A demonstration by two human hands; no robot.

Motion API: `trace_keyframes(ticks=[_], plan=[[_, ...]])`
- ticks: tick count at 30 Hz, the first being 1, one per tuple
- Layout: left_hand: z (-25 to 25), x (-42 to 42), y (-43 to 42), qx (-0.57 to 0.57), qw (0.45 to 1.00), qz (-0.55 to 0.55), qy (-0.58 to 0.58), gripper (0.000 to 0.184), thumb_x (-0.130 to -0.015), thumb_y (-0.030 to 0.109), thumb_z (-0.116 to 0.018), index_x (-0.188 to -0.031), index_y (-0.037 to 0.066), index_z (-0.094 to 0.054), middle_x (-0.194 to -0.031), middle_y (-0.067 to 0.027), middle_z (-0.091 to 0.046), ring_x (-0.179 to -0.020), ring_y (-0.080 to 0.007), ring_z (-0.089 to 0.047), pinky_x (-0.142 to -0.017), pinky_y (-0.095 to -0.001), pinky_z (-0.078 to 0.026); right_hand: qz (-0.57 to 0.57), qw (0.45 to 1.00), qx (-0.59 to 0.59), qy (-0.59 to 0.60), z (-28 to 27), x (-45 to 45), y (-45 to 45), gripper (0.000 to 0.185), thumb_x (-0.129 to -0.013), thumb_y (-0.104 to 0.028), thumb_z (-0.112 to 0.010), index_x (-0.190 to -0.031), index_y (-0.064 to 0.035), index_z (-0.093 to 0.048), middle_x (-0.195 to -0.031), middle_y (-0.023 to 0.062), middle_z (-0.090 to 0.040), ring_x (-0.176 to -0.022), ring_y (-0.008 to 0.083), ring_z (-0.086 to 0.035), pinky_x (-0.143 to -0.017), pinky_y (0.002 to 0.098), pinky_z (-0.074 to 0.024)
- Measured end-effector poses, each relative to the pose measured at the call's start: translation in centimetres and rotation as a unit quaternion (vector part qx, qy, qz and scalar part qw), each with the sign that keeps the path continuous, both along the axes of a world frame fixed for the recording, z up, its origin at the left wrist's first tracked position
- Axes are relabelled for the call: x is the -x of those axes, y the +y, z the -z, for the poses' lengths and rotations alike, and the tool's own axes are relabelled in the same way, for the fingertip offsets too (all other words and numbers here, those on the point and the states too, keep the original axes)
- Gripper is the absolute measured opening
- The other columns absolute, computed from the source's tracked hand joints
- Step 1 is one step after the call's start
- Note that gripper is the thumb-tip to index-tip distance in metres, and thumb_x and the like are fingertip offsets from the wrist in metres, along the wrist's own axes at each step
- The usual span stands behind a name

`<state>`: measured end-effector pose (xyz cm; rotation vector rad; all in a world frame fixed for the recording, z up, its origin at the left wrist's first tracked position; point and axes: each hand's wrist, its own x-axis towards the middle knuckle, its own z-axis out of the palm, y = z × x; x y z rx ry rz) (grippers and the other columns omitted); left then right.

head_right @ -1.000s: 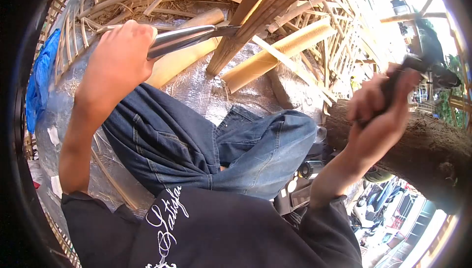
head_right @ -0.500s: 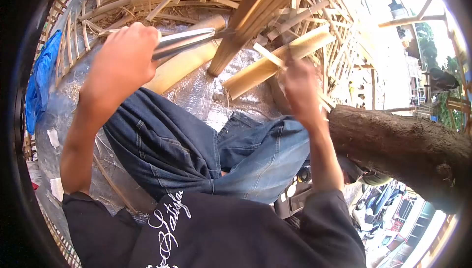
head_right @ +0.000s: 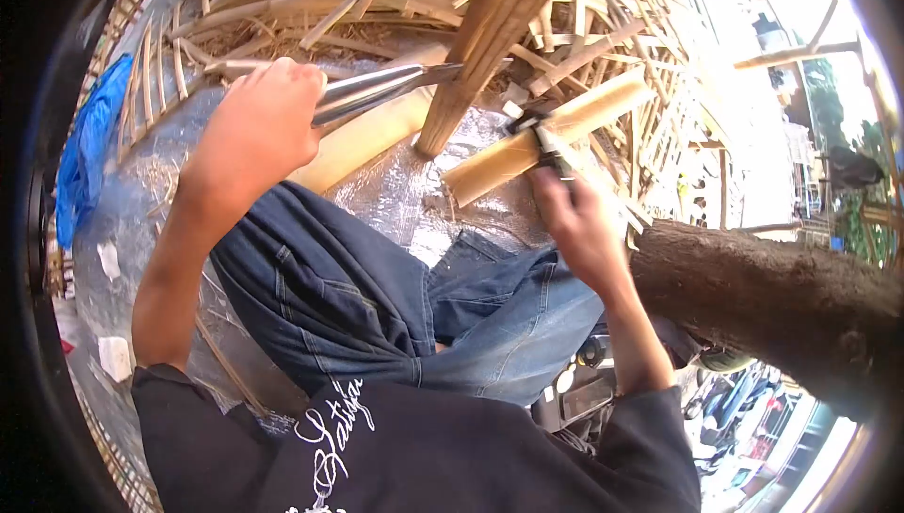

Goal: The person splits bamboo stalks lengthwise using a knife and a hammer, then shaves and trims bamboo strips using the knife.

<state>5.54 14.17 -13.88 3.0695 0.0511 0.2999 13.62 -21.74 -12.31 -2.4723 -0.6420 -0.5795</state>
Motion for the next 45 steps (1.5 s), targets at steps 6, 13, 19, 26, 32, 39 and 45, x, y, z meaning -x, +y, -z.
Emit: trace_keyframes(ticks=[6, 13, 19, 26, 32, 39, 45], plan=[[0.0, -0.9, -1.2, 0.045, 0.998, 0.04, -0.016, 0.025, -0.078, 0.01, -0.065, -0.099, -0.001, -0.061, -0.097, -0.0202, -0.062, -0.097, -0.0371, -0.061, -0.087, -0.0455, -0.049, -0.053, 0.951, -0.226, 0.205, -2.9, -2.1, 1.8, 0.045, -0.105, -0.045, -0.04, -0.096, -0.005, -0.059, -0.066, 0.0001, -0.052, -0.06, 0.011, -0.051, -0.054, 0.0233, -0.0421], [1.5, -1.4, -0.6, 0.076, 0.996, -0.011, 0.036, 0.018, -0.083, 0.013, -0.063, -0.094, -0.001, -0.062, -0.094, -0.0228, -0.065, -0.092, -0.0374, -0.064, -0.082, -0.0457, -0.051, -0.006, 0.886, 0.137, 0.442, 12.0, -1.7, -0.9, 0.082, -0.085, -0.081, -0.038, -0.137, -0.0211, -0.06, -0.104, 0.0105, -0.071, -0.095, 0.0334, -0.061, -0.09, 0.0505, -0.0395], [-1.5, -0.9, -5.0, 0.532, 0.811, -0.097, 0.224, 0.034, -0.098, 0.031, -0.059, -0.112, 0.001, -0.053, -0.064, -0.0008, -0.051, -0.047, -0.0079, -0.05, -0.04, -0.0268, -0.041, 0.224, 0.947, 0.086, 0.214, 14.3, -3.2, -7.5, 0.041, -0.096, -0.037, -0.057, -0.094, 0.0029, -0.065, -0.073, 0.0237, -0.065, -0.072, 0.0389, -0.066, -0.068, 0.0473, -0.0487], [1.2, 0.5, -14.9, 0.812, 0.563, -0.085, 0.124, 0.023, -0.102, 0.026, -0.051, -0.106, 0.005, -0.042, -0.075, -0.0045, -0.051, -0.053, -0.0119, -0.053, -0.038, -0.0279, -0.046, 0.235, 0.939, 0.218, 0.123, 18.9, -6.0, -13.8, 0.047, -0.089, -0.03, -0.067, -0.122, 0.0022, -0.056, -0.106, 0.029, -0.064, -0.101, 0.0426, -0.062, -0.087, 0.0484, -0.049], [5.8, 1.8, -23.4, 0.724, 0.688, -0.044, -0.036, 0.029, -0.104, 0.028, -0.045, -0.117, 0.003, -0.041, -0.082, -0.0119, -0.061, -0.066, -0.0267, -0.061, -0.064, -0.0395, -0.053, -0.161, 0.881, -0.302, 0.326, 7.5, 2.5, -0.8, 0.038, -0.101, -0.032, -0.055, -0.12, -0.0001, -0.064, -0.104, 0.0055, -0.066, -0.096, 0.013, -0.059, -0.086, 0.0277, -0.0474], [-2.6, 5.8, -18.4, 0.403, 0.884, -0.127, -0.199, 0.041, -0.102, 0.023, -0.049, -0.129, -0.008, -0.048, -0.117, -0.0203, -0.054, -0.098, -0.0241, -0.054, -0.089, -0.0344, -0.043, -0.168, 0.817, -0.251, 0.491, 4.3, 5.8, 1.3, 0.035, -0.103, -0.03, -0.05, -0.106, 0.0043, -0.056, -0.085, 0.0159, -0.065, -0.077, 0.0268, -0.064, -0.071, 0.0374, -0.051], [-4.1, -1.8, -16.6, 0.376, 0.728, -0.075, -0.568, 0.048, -0.108, 0.038, -0.029, -0.104, -0.004, -0.052, -0.099, -0.014, -0.054, -0.088, -0.0194, -0.052, -0.082, -0.0344, -0.044, -0.089, 0.947, -0.097, 0.294, 5.7, 8.5, 3.3, 0.038, -0.102, -0.037, -0.047, -0.101, 0.0008, -0.049, -0.076, 0.0263, -0.064, -0.073, 0.0471, -0.064, -0.065, 0.0546, -0.0505]])
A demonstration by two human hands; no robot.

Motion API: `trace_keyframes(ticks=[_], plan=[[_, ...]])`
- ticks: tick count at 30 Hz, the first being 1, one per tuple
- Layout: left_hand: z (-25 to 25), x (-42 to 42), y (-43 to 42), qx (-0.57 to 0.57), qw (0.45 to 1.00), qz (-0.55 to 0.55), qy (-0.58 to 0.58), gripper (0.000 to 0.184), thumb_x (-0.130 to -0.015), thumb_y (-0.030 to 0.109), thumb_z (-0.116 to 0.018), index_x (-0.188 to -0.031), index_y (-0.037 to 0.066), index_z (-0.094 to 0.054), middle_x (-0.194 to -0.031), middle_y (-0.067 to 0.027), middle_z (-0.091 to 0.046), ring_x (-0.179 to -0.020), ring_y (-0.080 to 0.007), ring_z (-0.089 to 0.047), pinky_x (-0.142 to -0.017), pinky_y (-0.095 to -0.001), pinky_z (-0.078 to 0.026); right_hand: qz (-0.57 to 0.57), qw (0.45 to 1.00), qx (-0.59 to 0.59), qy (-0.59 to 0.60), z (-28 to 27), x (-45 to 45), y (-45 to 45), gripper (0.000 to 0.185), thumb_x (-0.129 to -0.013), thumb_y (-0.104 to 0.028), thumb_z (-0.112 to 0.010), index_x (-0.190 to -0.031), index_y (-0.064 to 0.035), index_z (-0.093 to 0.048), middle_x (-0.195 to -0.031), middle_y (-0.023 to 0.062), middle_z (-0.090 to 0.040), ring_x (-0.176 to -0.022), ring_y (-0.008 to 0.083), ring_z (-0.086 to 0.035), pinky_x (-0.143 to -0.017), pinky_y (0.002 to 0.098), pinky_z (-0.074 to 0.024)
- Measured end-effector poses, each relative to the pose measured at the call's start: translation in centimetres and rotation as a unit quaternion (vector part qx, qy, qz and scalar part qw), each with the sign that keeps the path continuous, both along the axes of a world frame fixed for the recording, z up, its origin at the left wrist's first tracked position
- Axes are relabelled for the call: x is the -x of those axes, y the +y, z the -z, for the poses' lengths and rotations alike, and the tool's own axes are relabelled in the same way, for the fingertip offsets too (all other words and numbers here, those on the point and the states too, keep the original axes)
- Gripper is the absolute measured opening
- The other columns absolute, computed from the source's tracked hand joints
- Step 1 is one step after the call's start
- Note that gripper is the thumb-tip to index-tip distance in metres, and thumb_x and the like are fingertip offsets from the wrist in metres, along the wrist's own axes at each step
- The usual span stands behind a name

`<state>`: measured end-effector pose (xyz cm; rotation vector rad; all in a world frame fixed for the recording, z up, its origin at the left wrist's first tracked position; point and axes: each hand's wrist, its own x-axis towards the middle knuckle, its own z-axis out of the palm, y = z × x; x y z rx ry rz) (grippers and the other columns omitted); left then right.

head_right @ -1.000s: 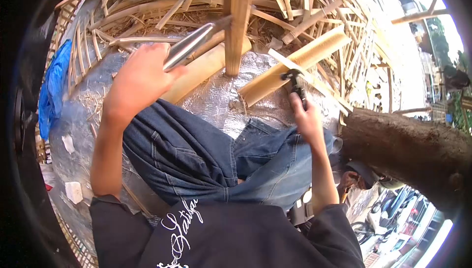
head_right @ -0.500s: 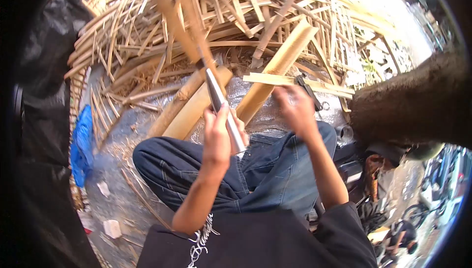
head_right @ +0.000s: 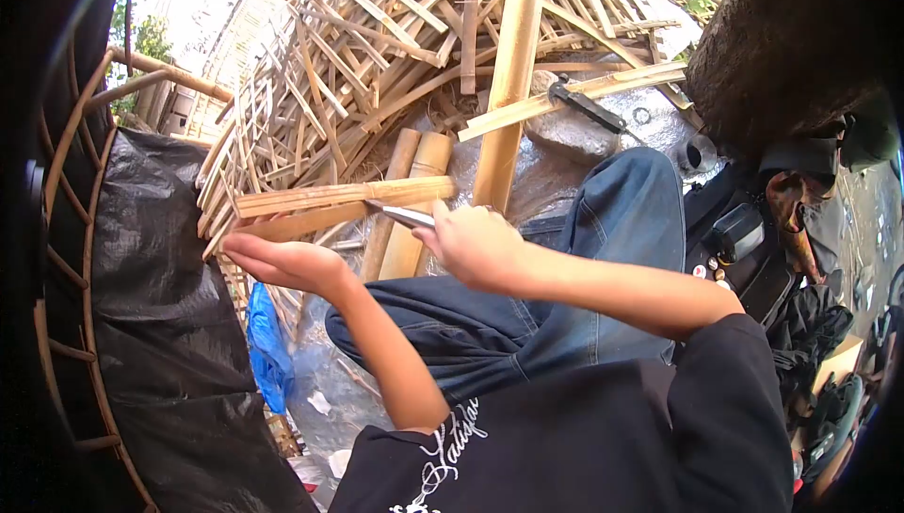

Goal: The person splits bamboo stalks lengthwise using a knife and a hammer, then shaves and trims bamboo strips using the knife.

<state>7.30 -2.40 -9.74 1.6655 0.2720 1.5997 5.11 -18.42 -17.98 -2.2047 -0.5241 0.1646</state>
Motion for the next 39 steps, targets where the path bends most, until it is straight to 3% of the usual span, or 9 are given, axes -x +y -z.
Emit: trace_keyframes(ticks=[4, 9, 15, 22, 25, 27, 28, 36, 39], plan=[[-0.5, -1.8, 0.4, 0.116, 0.982, -0.092, -0.119, 0.059, -0.107, 0.047, -0.03, -0.064, 0.008, -0.035, -0.061, -0.0001, -0.037, -0.058, -0.0128, -0.038, -0.055, -0.0273, -0.038, 0.011, 0.999, 0.042, 0.022, 0.5, 1.8, 0.8, 0.046, -0.097, -0.046, -0.053, -0.099, 0.0004, -0.051, -0.071, 0.0248, -0.064, -0.067, 0.045, -0.065, -0.062, 0.0541, -0.0516], [0.4, -1.3, 3.7, 0.162, 0.955, -0.215, -0.123, 0.054, -0.104, 0.039, -0.041, -0.059, 0.008, -0.038, -0.063, -0.0027, -0.043, -0.058, -0.0139, -0.039, -0.056, -0.0305, -0.039, 0.026, 0.998, 0.019, 0.062, 2.4, 2.8, 3.2, 0.048, -0.096, -0.046, -0.056, -0.091, 0.002, -0.053, -0.068, 0.0263, -0.062, -0.067, 0.0463, -0.064, -0.061, 0.0531, -0.0509], [0.2, -2.8, 7.3, 0.174, 0.972, -0.05, -0.147, 0.038, -0.09, 0.022, -0.04, -0.054, 0.013, -0.028, -0.054, -0.0017, -0.037, -0.049, -0.0117, -0.037, -0.047, -0.0272, -0.031, 0.014, 0.988, -0.052, 0.143, 2.8, 0.7, 4.9, 0.047, -0.099, -0.042, -0.053, -0.089, 0.0037, -0.057, -0.064, 0.0251, -0.059, -0.062, 0.0419, -0.062, -0.06, 0.0494, -0.0472], [-2.3, -7.8, 6.7, 0.163, 0.974, 0.1, -0.124, 0.042, -0.089, 0.019, -0.038, -0.048, 0.008, -0.034, -0.044, -0.0046, -0.038, -0.038, -0.0157, -0.037, -0.043, -0.0276, -0.034, -0.045, 0.936, -0.102, 0.335, 0.2, -4.1, 3.8, 0.056, -0.099, -0.05, -0.052, -0.078, 0.0018, -0.053, -0.056, 0.0061, -0.046, -0.056, 0.0156, -0.052, -0.055, 0.0377, -0.0461], [-2.8, -8.6, 5.4, 0.114, 0.987, 0.075, -0.087, 0.043, -0.09, 0.018, -0.037, -0.049, 0.004, -0.037, -0.046, -0.006, -0.039, -0.043, -0.0167, -0.04, -0.049, -0.0303, -0.036, -0.03, 0.93, -0.094, 0.354, 0.6, -4.2, 3.6, 0.052, -0.098, -0.047, -0.054, -0.081, 0.0012, -0.053, -0.059, 0.0127, -0.055, -0.058, 0.0259, -0.06, -0.059, 0.0425, -0.0499], [-2.7, -9.1, 4.7, 0.068, 0.994, 0.036, -0.077, 0.045, -0.092, 0.019, -0.038, -0.051, 0.001, -0.037, -0.046, -0.0072, -0.039, -0.045, -0.0178, -0.039, -0.05, -0.0317, -0.036, 0.058, 0.998, -0.016, 0.012, 2.2, -2.9, 3.8, 0.044, -0.097, -0.042, -0.056, -0.088, 0.0011, -0.054, -0.069, 0.0232, -0.064, -0.068, 0.042, -0.066, -0.064, 0.0505, -0.0509], [-2.6, -9.2, 4.4, 0.021, 0.998, -0.008, -0.064, 0.047, -0.093, 0.02, -0.039, -0.052, -0.001, -0.037, -0.047, -0.0084, -0.039, -0.047, -0.0189, -0.039, -0.051, -0.033, -0.036, 0.064, 0.997, 0.006, 0.039, 1.0, -2.8, 3.7, 0.039, -0.096, -0.038, -0.057, -0.095, 0.0011, -0.055, -0.081, 0.0299, -0.065, -0.08, 0.0495, -0.063, -0.07, 0.0554, -0.0505], [-1.8, -11.3, 5.3, 0.049, 0.988, -0.094, -0.112, 0.061, -0.102, 0.037, -0.049, -0.055, -0.003, -0.044, -0.046, -0.0064, -0.039, -0.044, -0.0165, -0.034, -0.044, -0.0359, -0.031, 0.096, 0.993, 0.023, 0.07, 3.3, -3.7, 5.8, 0.042, -0.095, -0.039, -0.058, -0.093, 0.003, -0.057, -0.079, 0.0309, -0.065, -0.078, 0.0492, -0.065, -0.071, 0.0549, -0.0519], [-1.5, -12.4, 6.9, -0.046, 0.984, -0.168, -0.044, 0.058, -0.107, 0.024, -0.035, -0.052, 0.006, -0.038, -0.044, -0.002, -0.034, -0.036, -0.0199, -0.032, -0.039, -0.0363, -0.025, 0.106, 0.991, 0.027, 0.078, 3.5, -5.0, 6.4, 0.046, -0.095, -0.04, -0.058, -0.089, 0.0055, -0.06, -0.076, 0.0316, -0.064, -0.079, 0.0479, -0.065, -0.071, 0.0542, -0.0521]])
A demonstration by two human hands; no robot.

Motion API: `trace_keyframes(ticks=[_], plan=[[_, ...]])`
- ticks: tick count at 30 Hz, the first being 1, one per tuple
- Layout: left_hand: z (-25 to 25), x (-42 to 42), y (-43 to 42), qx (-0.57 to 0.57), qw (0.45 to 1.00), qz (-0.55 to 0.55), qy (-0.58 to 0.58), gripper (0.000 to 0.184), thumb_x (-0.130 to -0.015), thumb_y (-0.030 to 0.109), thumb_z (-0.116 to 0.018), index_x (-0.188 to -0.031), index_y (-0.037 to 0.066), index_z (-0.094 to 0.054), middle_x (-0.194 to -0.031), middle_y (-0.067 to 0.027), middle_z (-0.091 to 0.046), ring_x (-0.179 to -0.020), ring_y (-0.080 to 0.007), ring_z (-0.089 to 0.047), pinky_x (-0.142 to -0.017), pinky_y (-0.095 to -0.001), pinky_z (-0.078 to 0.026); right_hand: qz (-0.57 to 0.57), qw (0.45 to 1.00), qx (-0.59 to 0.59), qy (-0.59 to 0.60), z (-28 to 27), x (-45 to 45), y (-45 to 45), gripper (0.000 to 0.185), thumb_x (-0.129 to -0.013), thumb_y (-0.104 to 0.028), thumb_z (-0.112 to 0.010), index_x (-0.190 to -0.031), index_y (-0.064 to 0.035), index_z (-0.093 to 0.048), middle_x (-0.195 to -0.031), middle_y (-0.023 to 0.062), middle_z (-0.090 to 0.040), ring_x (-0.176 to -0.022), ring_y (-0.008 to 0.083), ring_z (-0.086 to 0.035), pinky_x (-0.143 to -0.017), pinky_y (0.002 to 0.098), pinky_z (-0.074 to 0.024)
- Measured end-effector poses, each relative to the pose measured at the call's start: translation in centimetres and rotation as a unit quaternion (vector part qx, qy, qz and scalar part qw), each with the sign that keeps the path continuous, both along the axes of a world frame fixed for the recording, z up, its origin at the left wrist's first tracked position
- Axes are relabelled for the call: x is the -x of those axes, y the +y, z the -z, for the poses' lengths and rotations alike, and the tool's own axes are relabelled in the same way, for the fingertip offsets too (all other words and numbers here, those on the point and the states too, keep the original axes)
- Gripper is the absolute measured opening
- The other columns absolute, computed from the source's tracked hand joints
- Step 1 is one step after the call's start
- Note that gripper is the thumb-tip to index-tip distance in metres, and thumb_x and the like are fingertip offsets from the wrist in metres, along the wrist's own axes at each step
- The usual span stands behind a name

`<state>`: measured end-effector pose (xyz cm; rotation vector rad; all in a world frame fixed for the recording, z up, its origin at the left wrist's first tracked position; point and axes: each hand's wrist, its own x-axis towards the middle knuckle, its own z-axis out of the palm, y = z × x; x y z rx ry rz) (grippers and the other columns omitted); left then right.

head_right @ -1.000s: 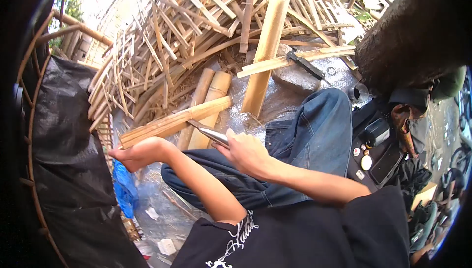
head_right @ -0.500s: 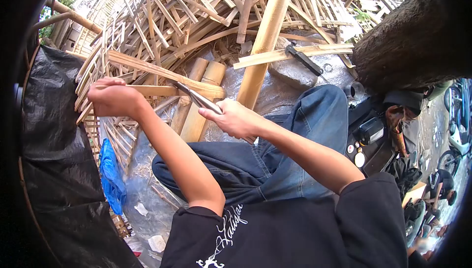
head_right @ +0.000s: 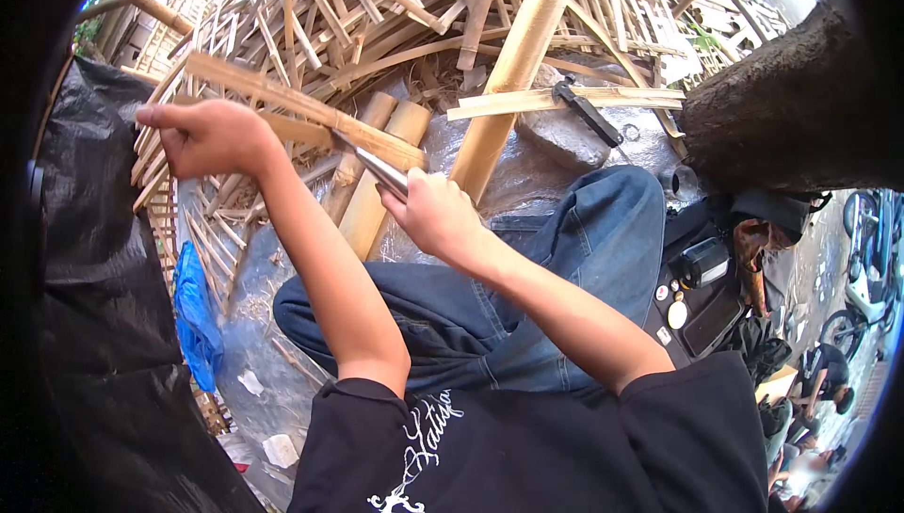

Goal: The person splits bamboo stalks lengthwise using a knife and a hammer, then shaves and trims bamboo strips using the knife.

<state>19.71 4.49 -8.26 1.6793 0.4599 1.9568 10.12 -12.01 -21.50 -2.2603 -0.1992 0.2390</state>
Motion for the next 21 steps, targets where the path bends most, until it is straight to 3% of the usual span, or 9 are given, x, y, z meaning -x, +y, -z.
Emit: trace_keyframes(ticks=[3, 6, 8, 12, 13, 14, 16, 17, 21], plan=[[0.0, -0.6, 0.2, 0.009, 0.997, 0.069, -0.015, 0.061, -0.108, 0.026, -0.031, -0.051, 0.006, -0.03, -0.043, 0.0, -0.027, -0.036, -0.019, -0.025, -0.039, -0.0366, -0.019, -0.051, 0.993, -0.052, 0.094, -2.2, -1.4, -0.6, 0.054, -0.095, -0.043, -0.056, -0.09, 0.0101, -0.066, -0.079, 0.0342, -0.064, -0.082, 0.0461, -0.067, -0.076, 0.0516, -0.0533], [-0.6, -0.4, -0.9, 0.058, 0.987, 0.147, -0.035, 0.066, -0.109, 0.036, -0.031, -0.051, 0.006, -0.022, -0.044, 0.0008, -0.024, -0.041, -0.015, -0.021, -0.041, -0.0354, -0.016, -0.084, 0.981, -0.081, 0.156, -2.7, -2.5, -2.1, 0.059, -0.098, -0.048, -0.053, -0.081, 0.0082, -0.061, -0.061, 0.0189, -0.061, -0.058, 0.0303, -0.064, -0.063, 0.0438, -0.0535], [-0.9, -0.3, -1.3, 0.058, 0.981, 0.183, -0.025, 0.066, -0.108, 0.039, -0.031, -0.051, 0.008, -0.02, -0.044, 0.0009, -0.025, -0.043, -0.0135, -0.02, -0.041, -0.0343, -0.016, -0.083, 0.936, -0.172, 0.296, -1.9, -3.5, -2.8, 0.06, -0.097, -0.057, -0.051, -0.065, -0.0074, -0.044, -0.054, 0.0017, -0.049, -0.045, 0.0122, -0.05, -0.043, 0.03, -0.0446], [-1.0, -0.9, -1.8, 0.054, 0.965, 0.25, -0.053, 0.069, -0.108, 0.04, -0.031, -0.047, 0.009, -0.022, -0.043, 0.0039, -0.03, -0.042, -0.0112, -0.023, -0.044, -0.0298, -0.025, -0.083, 0.91, -0.195, 0.357, -2.0, -4.2, -4.1, 0.056, -0.095, -0.06, -0.053, -0.066, -0.0145, -0.041, -0.053, -0.0027, -0.042, -0.044, 0.0062, -0.045, -0.04, 0.0257, -0.0365], [-1.1, -0.9, -2.0, 0.049, 0.968, 0.241, -0.04, 0.071, -0.108, 0.04, -0.031, -0.046, 0.007, -0.024, -0.042, 0.0035, -0.03, -0.042, -0.0118, -0.024, -0.045, -0.0311, -0.026, -0.101, 0.951, -0.131, 0.26, -1.2, -4.5, -4.3, 0.056, -0.095, -0.056, -0.055, -0.068, -0.0069, -0.05, -0.052, 0.0066, -0.052, -0.045, 0.019, -0.055, -0.044, 0.0348, -0.0448], [-1.4, -1.1, -2.4, 0.05, 0.968, 0.24, -0.042, 0.071, -0.108, 0.04, -0.031, -0.046, 0.007, -0.024, -0.042, 0.0035, -0.03, -0.042, -0.0118, -0.024, -0.045, -0.0311, -0.026, -0.102, 0.952, -0.129, 0.259, -0.3, -4.5, -3.9, 0.056, -0.095, -0.056, -0.055, -0.068, -0.0069, -0.05, -0.052, 0.0066, -0.052, -0.045, 0.019, -0.055, -0.044, 0.0348, -0.0448], [-1.1, -1.4, -3.6, -0.005, 0.973, 0.225, -0.047, 0.071, -0.108, 0.039, -0.033, -0.046, 0.005, -0.025, -0.04, 0.0032, -0.029, -0.042, -0.0121, -0.023, -0.045, -0.0326, -0.026, -0.026, 0.998, 0.022, -0.047, 1.5, -2.8, -2.9, 0.055, -0.095, -0.048, -0.057, -0.078, 0.0045, -0.06, -0.061, 0.0223, -0.061, -0.06, 0.0387, -0.065, -0.059, 0.0462, -0.0516], [-0.8, -1.9, -3.7, -0.035, 0.964, 0.252, -0.073, 0.072, -0.108, 0.039, -0.034, -0.046, 0.004, -0.024, -0.039, 0.003, -0.027, -0.042, -0.0124, -0.022, -0.045, -0.0331, -0.025, 0.005, 1.0, 0.021, 0.0, 0.6, -2.4, -2.4, 0.052, -0.095, -0.041, -0.058, -0.088, 0.0105, -0.062, -0.072, 0.0319, -0.062, -0.078, 0.049, -0.064, -0.072, 0.0516, -0.051], [-0.8, -2.2, -3.8, -0.034, 0.964, 0.258, -0.063, 0.07, -0.107, 0.038, -0.033, -0.044, 0.009, -0.022, -0.039, 0.0049, -0.028, -0.041, -0.0094, -0.024, -0.044, -0.0296, -0.025, 0.048, 0.998, -0.005, 0.035, 5.4, -2.7, -0.8, 0.053, -0.096, -0.042, -0.057, -0.085, 0.0093, -0.064, -0.069, 0.0313, -0.062, -0.076, 0.0461, -0.067, -0.068, 0.0508, -0.0508]])
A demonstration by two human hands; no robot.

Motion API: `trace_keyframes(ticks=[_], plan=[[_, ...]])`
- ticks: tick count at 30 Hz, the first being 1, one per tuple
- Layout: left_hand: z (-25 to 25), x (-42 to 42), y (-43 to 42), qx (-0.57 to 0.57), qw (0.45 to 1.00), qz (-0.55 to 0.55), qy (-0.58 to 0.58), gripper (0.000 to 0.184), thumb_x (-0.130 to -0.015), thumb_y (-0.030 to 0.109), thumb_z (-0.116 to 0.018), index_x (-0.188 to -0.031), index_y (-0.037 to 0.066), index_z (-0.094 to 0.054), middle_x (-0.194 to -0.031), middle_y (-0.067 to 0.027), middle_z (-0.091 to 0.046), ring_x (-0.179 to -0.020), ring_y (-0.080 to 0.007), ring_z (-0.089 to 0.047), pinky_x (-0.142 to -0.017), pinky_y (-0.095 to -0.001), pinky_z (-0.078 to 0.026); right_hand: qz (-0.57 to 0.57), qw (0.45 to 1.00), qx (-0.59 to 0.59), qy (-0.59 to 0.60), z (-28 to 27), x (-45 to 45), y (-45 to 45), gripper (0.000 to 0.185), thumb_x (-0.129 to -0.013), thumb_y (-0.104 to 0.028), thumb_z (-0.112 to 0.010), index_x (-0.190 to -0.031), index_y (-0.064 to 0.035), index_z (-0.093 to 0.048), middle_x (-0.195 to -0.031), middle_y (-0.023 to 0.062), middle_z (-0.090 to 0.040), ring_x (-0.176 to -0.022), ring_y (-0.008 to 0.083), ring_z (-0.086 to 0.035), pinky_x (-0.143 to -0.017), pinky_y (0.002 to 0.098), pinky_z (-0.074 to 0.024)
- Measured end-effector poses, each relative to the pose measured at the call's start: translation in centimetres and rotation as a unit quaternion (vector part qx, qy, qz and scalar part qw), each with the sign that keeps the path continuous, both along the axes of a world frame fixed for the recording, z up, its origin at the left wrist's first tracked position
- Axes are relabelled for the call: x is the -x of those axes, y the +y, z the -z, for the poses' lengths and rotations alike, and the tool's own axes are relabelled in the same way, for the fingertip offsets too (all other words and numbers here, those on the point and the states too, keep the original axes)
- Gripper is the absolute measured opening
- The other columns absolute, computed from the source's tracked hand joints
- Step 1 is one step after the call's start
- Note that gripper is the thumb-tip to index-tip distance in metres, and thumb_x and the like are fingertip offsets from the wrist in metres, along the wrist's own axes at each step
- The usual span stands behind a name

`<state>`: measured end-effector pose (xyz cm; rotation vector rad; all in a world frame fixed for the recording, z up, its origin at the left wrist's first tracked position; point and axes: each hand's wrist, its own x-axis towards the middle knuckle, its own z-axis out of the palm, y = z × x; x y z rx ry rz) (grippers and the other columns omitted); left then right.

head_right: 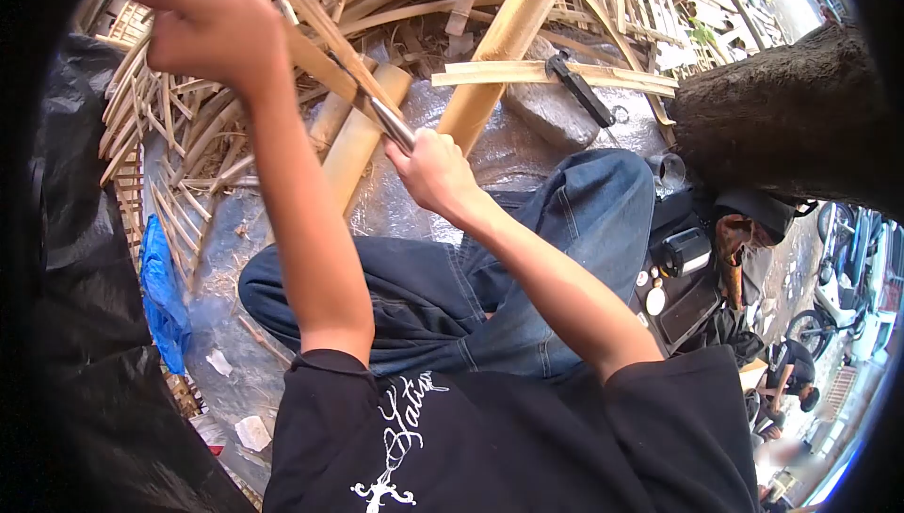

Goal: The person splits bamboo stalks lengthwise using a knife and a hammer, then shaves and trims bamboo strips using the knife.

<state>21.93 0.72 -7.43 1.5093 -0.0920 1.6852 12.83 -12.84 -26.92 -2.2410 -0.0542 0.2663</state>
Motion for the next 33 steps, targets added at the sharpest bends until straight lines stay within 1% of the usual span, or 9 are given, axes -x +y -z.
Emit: trace_keyframes(ticks=[5, 9, 15, 21, 23, 25, 26, 29, 33], plan=[[0.1, -0.4, 2.6, 0.036, 0.998, 0.036, 0.038, 0.07, -0.107, 0.039, -0.032, -0.043, 0.013, -0.022, -0.039, 0.0055, -0.03, -0.039, -0.0068, -0.027, -0.046, -0.0261, -0.031, -0.092, 0.983, -0.054, 0.152, -2.1, -2.5, -1.0, 0.064, -0.094, -0.053, -0.056, -0.071, 0.0066, -0.061, -0.064, 0.0216, -0.063, -0.065, 0.0316, -0.068, -0.065, 0.0449, -0.0534], [0.3, -0.5, 3.2, 0.026, 0.999, 0.014, 0.036, 0.07, -0.107, 0.038, -0.032, -0.042, 0.013, -0.023, -0.038, 0.0046, -0.031, -0.039, -0.0066, -0.029, -0.048, -0.0261, -0.034, -0.096, 0.911, -0.199, 0.347, -3.3, -3.4, -2.1, 0.057, -0.095, -0.06, -0.052, -0.064, -0.0142, -0.039, -0.052, -0.0041, -0.038, -0.042, 0.0085, -0.04, -0.04, 0.0279, -0.0383], [0.0, -0.1, 3.0, 0.012, 0.999, 0.008, 0.041, 0.066, -0.107, 0.034, -0.036, -0.045, 0.012, -0.033, -0.039, 0.0034, -0.033, -0.037, -0.0081, -0.032, -0.045, -0.0284, -0.028, -0.078, 0.99, 0.086, 0.074, -2.0, -1.8, -0.8, 0.06, -0.092, -0.052, -0.059, -0.095, 0.0078, -0.067, -0.087, 0.0281, -0.068, -0.087, 0.0425, -0.069, -0.079, 0.0483, -0.0546], [0.2, -0.6, 1.7, -0.014, 0.999, -0.038, -0.023, 0.066, -0.107, 0.037, -0.041, -0.046, 0.011, -0.039, -0.04, 0.0054, -0.031, -0.034, -0.007, -0.024, -0.04, -0.0297, -0.014, 0.002, 0.993, 0.038, 0.108, 2.3, -1.4, 1.3, 0.061, -0.092, -0.051, -0.058, -0.097, 0.0089, -0.066, -0.088, 0.0302, -0.068, -0.09, 0.0415, -0.069, -0.083, 0.0487, -0.0542], [0.1, -0.5, 2.8, 0.005, 0.999, -0.039, -0.009, 0.068, -0.107, 0.04, -0.039, -0.047, 0.01, -0.04, -0.04, 0.006, -0.031, -0.034, -0.0063, -0.024, -0.04, -0.0302, -0.013, -0.085, 0.974, -0.007, 0.209, 2.2, -3.2, 0.2, 0.062, -0.096, -0.055, -0.05, -0.095, 0.0048, -0.062, -0.062, 0.0125, -0.062, -0.053, 0.0239, -0.064, -0.052, 0.0374, -0.0544], [0.3, -1.0, 3.8, -0.015, 0.997, -0.078, -0.023, 0.068, -0.107, 0.04, -0.038, -0.046, 0.011, -0.04, -0.04, 0.0065, -0.031, -0.034, -0.0063, -0.025, -0.039, -0.03, -0.014, -0.074, 0.606, -0.5, 0.615, 5.7, -5.6, -2.6, 0.053, -0.096, -0.058, -0.047, -0.094, -0.005, -0.05, -0.053, -0.0048, -0.04, -0.04, 0.0071, -0.042, -0.036, 0.0236, -0.0373], [0.6, -0.7, 4.0, 0.012, 0.998, -0.062, -0.013, 0.067, -0.107, 0.04, -0.038, -0.047, 0.01, -0.041, -0.041, 0.0059, -0.033, -0.035, -0.0066, -0.027, -0.039, -0.0301, -0.015, -0.064, 0.757, -0.373, 0.533, 4.1, -3.7, -2.8, 0.048, -0.096, -0.059, -0.046, -0.094, -0.0116, -0.04, -0.055, -0.0099, -0.023, -0.041, 0.0003, -0.027, -0.036, 0.0167, -0.0253], [-0.1, -3.5, 14.5, 0.181, 0.928, 0.232, 0.227, 0.062, -0.108, 0.041, -0.036, -0.054, 0.01, -0.044, -0.044, 0.0039, -0.037, -0.036, -0.0066, -0.032, -0.038, -0.032, -0.016, -0.017, 0.952, -0.139, 0.274, 1.8, -1.0, -0.7, 0.055, -0.095, -0.057, -0.052, -0.077, -0.0051, -0.054, -0.053, 0.0015, -0.047, -0.042, 0.0119, -0.049, -0.039, 0.0292, -0.0417], [2.0, -1.4, 9.0, 0.055, 0.997, 0.054, 0.012, 0.06, -0.104, 0.031, -0.038, -0.05, 0.007, -0.027, -0.048, -0.0056, -0.044, -0.045, -0.0114, -0.044, -0.048, -0.0294, -0.043, -0.04, 0.997, -0.038, 0.062, 4.5, 0.1, -1.3, 0.06, -0.093, -0.056, -0.057, -0.07, -0.0005, -0.061, -0.057, 0.0099, -0.056, -0.051, 0.018, -0.06, -0.05, 0.0357, -0.0494]])
